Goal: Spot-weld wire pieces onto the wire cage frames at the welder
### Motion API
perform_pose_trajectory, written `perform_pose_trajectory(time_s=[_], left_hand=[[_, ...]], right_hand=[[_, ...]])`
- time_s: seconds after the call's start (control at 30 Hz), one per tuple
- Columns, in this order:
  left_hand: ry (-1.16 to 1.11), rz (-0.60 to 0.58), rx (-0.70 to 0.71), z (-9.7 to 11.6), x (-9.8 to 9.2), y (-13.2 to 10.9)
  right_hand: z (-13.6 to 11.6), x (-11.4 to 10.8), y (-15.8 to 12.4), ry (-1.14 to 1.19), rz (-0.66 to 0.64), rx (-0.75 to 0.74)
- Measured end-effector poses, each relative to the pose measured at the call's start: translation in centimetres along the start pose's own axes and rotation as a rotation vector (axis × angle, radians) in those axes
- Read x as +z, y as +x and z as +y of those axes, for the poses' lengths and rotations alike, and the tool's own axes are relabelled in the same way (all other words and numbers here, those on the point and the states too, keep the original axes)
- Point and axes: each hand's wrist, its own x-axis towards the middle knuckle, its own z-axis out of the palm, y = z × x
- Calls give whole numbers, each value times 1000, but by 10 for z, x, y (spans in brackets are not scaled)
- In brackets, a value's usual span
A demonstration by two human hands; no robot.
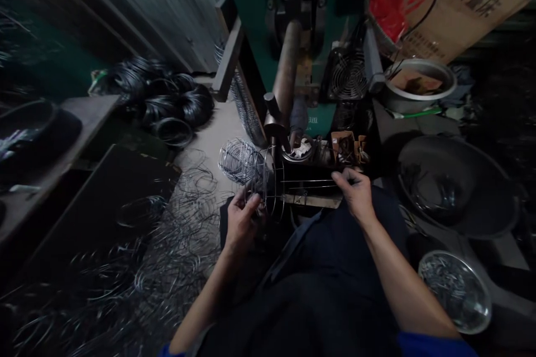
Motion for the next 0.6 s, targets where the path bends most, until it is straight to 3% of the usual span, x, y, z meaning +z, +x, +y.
perform_pose_trajectory(time_s=[0.27,0.6], left_hand=[[49,-13,1,-15,3,13],[127,49,57,-17,21,35]], right_hand=[[2,4,12,-28,11,-18],[29,20,38,39,-85,-55]])
